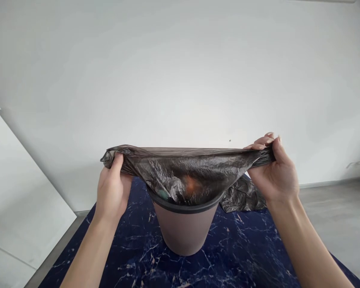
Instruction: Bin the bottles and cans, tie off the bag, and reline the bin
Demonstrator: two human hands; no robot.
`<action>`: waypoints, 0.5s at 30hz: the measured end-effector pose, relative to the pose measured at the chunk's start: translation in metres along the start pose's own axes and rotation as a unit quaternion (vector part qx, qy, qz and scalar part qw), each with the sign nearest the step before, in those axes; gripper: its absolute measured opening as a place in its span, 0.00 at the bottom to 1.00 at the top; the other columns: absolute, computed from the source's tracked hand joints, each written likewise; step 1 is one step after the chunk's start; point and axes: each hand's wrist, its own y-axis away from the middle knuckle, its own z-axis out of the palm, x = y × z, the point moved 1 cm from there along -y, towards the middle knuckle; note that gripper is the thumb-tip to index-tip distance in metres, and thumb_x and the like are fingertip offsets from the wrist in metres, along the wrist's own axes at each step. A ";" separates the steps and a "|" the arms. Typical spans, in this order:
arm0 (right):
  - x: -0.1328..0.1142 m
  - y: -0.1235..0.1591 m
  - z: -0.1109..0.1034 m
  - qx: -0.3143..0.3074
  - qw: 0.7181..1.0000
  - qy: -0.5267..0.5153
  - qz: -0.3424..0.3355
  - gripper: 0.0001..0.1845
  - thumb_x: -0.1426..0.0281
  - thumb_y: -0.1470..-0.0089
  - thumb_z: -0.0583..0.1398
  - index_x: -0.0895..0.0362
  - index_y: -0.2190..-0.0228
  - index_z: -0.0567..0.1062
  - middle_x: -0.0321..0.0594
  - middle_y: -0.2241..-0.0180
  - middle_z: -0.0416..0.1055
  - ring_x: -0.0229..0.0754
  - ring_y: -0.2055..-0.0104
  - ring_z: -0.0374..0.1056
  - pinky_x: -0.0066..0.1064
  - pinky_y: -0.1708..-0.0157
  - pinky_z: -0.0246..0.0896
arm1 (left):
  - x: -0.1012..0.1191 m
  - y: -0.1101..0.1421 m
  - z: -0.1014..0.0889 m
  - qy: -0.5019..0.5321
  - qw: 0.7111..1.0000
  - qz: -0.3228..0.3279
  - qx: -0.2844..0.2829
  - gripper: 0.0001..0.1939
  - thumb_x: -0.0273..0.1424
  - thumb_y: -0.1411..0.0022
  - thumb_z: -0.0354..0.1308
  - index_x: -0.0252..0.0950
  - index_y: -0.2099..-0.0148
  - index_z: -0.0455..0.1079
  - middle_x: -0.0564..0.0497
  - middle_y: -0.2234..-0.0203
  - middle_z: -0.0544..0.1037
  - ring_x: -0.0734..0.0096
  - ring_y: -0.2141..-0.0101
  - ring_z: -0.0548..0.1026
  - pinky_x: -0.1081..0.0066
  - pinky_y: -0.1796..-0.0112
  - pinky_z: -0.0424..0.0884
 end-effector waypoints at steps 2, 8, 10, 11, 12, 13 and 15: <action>-0.001 0.000 0.001 -0.006 1.000 -0.024 0.015 0.05 0.66 0.32 0.66 0.51 0.64 0.78 0.28 0.74 0.61 0.32 0.76 0.57 0.24 0.66 0.69 | -0.003 0.000 -0.002 -0.018 1.000 0.013 0.006 0.16 0.45 0.27 0.63 0.39 0.49 0.82 0.46 0.42 0.82 0.45 0.36 0.73 0.55 0.38 0.72; -0.003 0.002 0.004 -0.027 0.999 -0.004 0.021 0.06 0.65 0.32 0.66 0.50 0.65 0.78 0.28 0.77 0.57 0.34 0.78 0.51 0.24 0.72 0.63 | -0.013 -0.006 -0.008 -0.032 0.999 0.038 0.017 0.17 0.45 0.26 0.62 0.40 0.45 0.80 0.46 0.41 0.80 0.48 0.37 0.74 0.56 0.38 0.71; 0.000 0.002 -0.001 -0.031 0.999 0.018 0.013 0.07 0.59 0.31 0.64 0.47 0.61 0.80 0.31 0.71 0.67 0.35 0.72 0.63 0.26 0.63 0.69 | -0.021 -0.008 -0.012 -0.028 0.999 0.038 -0.016 0.23 0.50 0.25 0.56 0.42 0.40 0.78 0.46 0.38 0.79 0.47 0.35 0.73 0.54 0.37 0.71; 0.003 0.002 -0.006 -0.035 0.999 0.034 0.018 0.12 0.54 0.31 0.62 0.46 0.58 0.81 0.34 0.65 0.73 0.37 0.65 0.70 0.29 0.55 0.71 | -0.026 -0.008 -0.016 -0.034 0.998 0.026 -0.054 0.27 0.54 0.24 0.52 0.44 0.36 0.76 0.45 0.37 0.77 0.46 0.33 0.71 0.53 0.36 0.71; 0.006 0.003 -0.013 -0.042 0.997 0.055 0.031 0.20 0.46 0.32 0.59 0.45 0.53 0.81 0.37 0.57 0.77 0.41 0.56 0.74 0.34 0.48 0.72 | -0.032 -0.009 -0.020 -0.049 0.994 0.004 -0.100 0.32 0.59 0.25 0.49 0.45 0.33 0.73 0.45 0.35 0.76 0.44 0.32 0.69 0.52 0.35 0.70; 0.011 0.003 -0.020 -0.054 0.994 0.080 0.053 0.29 0.38 0.34 0.56 0.44 0.49 0.80 0.39 0.48 0.77 0.46 0.46 0.74 0.41 0.42 0.70 | -0.040 -0.009 -0.025 -0.074 0.986 -0.023 -0.147 0.38 0.64 0.28 0.48 0.46 0.30 0.70 0.44 0.33 0.75 0.42 0.30 0.67 0.50 0.35 0.70; 0.020 0.006 -0.036 -0.101 0.979 0.135 0.119 0.48 0.24 0.46 0.51 0.42 0.42 0.78 0.42 0.37 0.72 0.57 0.34 0.68 0.54 0.37 0.67 | -0.054 -0.008 -0.037 -0.142 0.961 -0.077 -0.225 0.49 0.72 0.36 0.48 0.47 0.26 0.65 0.41 0.31 0.72 0.37 0.30 0.66 0.47 0.35 0.70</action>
